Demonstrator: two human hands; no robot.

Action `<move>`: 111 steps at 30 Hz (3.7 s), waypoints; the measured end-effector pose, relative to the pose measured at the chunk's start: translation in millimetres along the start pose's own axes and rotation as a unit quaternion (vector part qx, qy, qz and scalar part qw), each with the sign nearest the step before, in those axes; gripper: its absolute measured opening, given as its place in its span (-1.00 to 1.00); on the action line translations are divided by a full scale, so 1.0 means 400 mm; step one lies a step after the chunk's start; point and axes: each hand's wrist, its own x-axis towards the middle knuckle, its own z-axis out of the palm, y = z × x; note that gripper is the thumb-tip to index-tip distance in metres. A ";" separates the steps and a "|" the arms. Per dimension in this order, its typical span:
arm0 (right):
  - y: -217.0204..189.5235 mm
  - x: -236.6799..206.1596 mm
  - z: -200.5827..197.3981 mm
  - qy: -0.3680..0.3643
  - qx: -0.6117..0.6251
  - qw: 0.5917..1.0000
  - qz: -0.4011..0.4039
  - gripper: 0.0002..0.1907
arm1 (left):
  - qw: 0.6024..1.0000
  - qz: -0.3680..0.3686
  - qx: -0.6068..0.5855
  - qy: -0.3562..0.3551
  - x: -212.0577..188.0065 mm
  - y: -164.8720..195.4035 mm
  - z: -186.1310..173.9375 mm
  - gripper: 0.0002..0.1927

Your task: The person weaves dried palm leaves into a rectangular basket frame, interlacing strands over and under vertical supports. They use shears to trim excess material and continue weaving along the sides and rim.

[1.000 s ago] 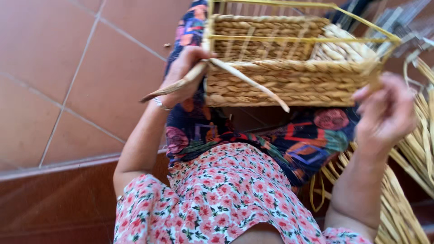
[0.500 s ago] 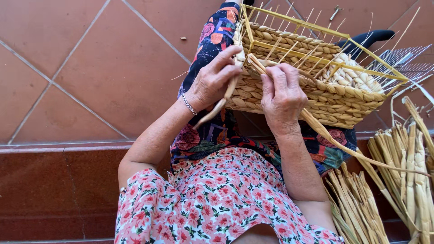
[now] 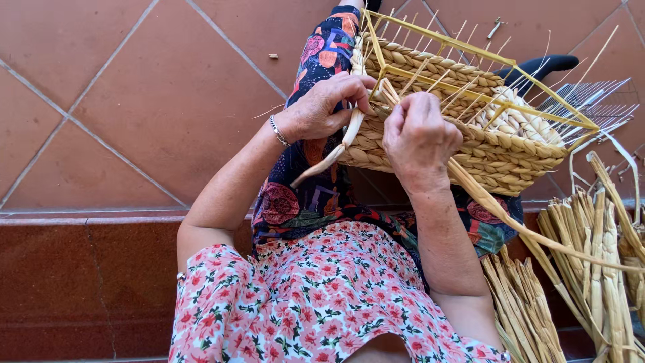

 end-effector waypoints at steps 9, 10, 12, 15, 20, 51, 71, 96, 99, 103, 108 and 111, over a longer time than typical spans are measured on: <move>0.022 0.038 -0.018 -0.072 0.031 0.994 -0.072 -0.86 | 0.999 0.027 0.021 0.018 -0.001 0.028 -0.017 -0.72; 0.020 0.033 -0.016 -0.060 0.021 0.996 -0.068 -0.86 | 0.999 0.037 0.036 0.013 0.000 0.030 -0.021 -0.74; 0.015 0.028 -0.004 -0.030 -0.001 0.997 -0.065 -0.86 | 0.996 0.060 0.070 0.006 0.007 0.033 -0.030 -0.78; 0.011 0.017 0.014 0.003 0.049 0.997 -0.067 -0.89 | 0.991 0.044 0.125 -0.018 0.018 0.040 -0.030 -0.84; -0.007 -0.015 0.027 0.065 0.024 0.990 -0.122 -0.90 | 0.984 0.042 0.174 -0.013 0.049 0.037 -0.010 -0.85; 0.124 -0.068 -0.006 0.145 -0.042 0.982 -0.112 -0.74 | 0.985 0.054 0.160 0.026 0.068 0.096 0.084 -0.68; 0.135 -0.146 -0.050 0.094 0.010 0.992 -0.084 -0.64 | 0.929 -0.030 0.368 -0.026 0.111 0.091 0.169 -0.66; 0.220 -0.048 -0.060 -0.012 0.206 0.977 -0.061 -0.74 | 0.974 0.074 0.215 0.005 0.090 0.132 0.135 -0.74; 0.219 -0.041 -0.002 0.007 0.097 0.995 -0.032 -0.62 | 0.954 0.139 0.264 -0.014 0.062 0.117 0.133 -0.74; 0.218 -0.079 0.039 0.012 0.134 0.991 -0.006 -0.63 | 0.968 0.059 0.243 -0.038 0.062 0.083 0.155 -0.80; 0.223 -0.150 0.047 -0.036 0.357 0.929 0.092 -0.68 | 0.964 -0.037 0.261 -0.022 0.126 0.043 0.190 -0.82; 0.222 -0.156 0.037 -0.037 0.384 0.910 0.152 -0.65 | 0.961 0.015 0.274 0.036 0.132 0.049 0.204 -0.50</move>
